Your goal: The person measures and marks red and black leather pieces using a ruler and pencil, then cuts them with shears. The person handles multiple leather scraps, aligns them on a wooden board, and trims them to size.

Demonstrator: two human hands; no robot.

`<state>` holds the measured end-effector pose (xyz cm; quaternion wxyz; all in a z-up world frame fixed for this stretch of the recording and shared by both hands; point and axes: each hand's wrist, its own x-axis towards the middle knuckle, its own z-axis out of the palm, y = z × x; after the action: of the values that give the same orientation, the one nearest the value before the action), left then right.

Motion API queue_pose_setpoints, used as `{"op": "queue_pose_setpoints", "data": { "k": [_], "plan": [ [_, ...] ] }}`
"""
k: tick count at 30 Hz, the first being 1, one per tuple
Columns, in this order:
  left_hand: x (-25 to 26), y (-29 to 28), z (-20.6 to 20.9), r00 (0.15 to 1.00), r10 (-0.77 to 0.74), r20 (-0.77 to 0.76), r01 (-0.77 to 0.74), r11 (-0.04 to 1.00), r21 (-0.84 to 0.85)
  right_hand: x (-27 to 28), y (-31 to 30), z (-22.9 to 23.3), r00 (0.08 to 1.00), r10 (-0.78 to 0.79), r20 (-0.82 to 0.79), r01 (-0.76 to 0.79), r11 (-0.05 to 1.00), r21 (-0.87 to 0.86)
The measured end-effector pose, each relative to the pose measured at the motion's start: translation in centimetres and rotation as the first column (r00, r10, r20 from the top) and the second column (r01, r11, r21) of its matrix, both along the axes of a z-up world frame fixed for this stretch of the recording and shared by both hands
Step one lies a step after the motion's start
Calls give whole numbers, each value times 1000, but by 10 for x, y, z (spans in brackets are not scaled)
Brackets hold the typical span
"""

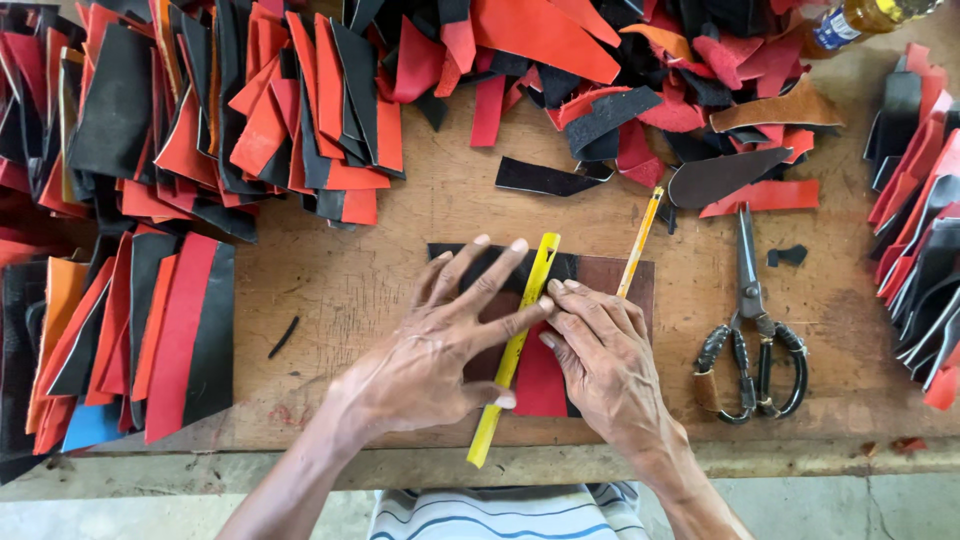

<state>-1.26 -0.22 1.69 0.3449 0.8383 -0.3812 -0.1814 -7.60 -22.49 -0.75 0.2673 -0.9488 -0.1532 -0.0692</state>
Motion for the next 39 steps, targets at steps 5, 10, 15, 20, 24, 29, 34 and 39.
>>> {"op": "queue_pose_setpoints", "data": {
  "k": [5, 10, 15, 20, 24, 29, 34, 39],
  "plan": [
    [13, -11, -14, 984, 55, 172, -69, 995, 76, 0, 2, 0, 1000, 3, 5, -3, 1000, 19],
    [25, -12, -13, 975, 87, 206, -107, 990, 88, -1, 1, 0, 1000, 4, 23, -5, 1000, 21],
    [27, -20, -11, 984, -19, 179, 14, 999, 33, -1, -1, 0, 1000, -7, -4, 7, 1000, 21],
    [42, -27, -20, 975, 2, 223, -35, 989, 144, 2, 1, 3, 1000, 10, 13, -10, 1000, 22],
    [42, -21, -21, 982, 23, 185, -54, 985, 161, 0, -2, 0, 1000, 3, 4, -3, 1000, 28],
    [25, -29, -13, 981, 79, 174, -99, 990, 105, 1, -3, 1, 1000, 5, 0, -5, 999, 33],
    [10, -29, -14, 996, 81, 38, -85, 990, 116, 1, -2, 1, 1000, -2, -3, 3, 999, 33],
    [16, -13, -16, 997, 47, 59, -48, 999, 14, 0, -2, -1, 1000, -6, -4, 6, 1000, 30]
  ]
}}
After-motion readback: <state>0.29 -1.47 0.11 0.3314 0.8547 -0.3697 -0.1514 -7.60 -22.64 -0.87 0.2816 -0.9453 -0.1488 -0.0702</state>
